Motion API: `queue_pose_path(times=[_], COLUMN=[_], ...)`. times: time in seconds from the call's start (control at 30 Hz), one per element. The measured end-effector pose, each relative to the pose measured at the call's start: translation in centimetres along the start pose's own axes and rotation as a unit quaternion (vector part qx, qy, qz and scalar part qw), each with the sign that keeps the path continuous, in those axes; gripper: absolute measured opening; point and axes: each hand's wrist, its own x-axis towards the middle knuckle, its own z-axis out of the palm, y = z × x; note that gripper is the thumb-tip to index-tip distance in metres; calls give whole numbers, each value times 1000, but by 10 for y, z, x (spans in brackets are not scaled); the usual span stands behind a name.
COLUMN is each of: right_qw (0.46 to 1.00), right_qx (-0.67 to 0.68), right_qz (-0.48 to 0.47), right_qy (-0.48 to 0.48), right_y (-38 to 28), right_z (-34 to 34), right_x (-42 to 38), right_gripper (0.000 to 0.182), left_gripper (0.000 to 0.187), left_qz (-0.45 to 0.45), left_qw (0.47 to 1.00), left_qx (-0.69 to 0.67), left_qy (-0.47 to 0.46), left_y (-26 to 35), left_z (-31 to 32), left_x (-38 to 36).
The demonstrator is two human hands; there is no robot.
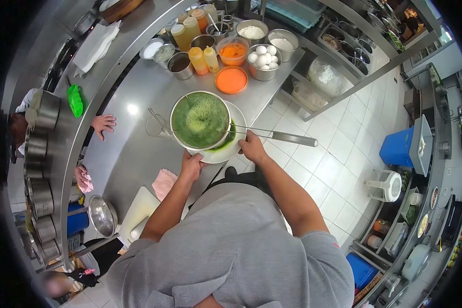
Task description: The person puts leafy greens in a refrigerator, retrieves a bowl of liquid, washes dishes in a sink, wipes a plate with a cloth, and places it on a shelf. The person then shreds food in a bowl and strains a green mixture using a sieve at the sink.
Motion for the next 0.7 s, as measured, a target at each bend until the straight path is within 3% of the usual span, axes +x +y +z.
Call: queue_pose_path(times=[0.4, 0.7], right_qw=[995, 975], right_qx=[72, 122], right_qz=[3, -18], right_qy=[65, 184], right_y=[34, 56], right_z=[-94, -264], right_x=[-55, -113], right_gripper=[40, 32], left_gripper=[54, 52], left_qz=[-34, -42], left_qw=[996, 978], left_qx=[62, 153], left_qy=[-56, -136], left_y=[-21, -73], left_z=[96, 276], left_x=[-16, -10])
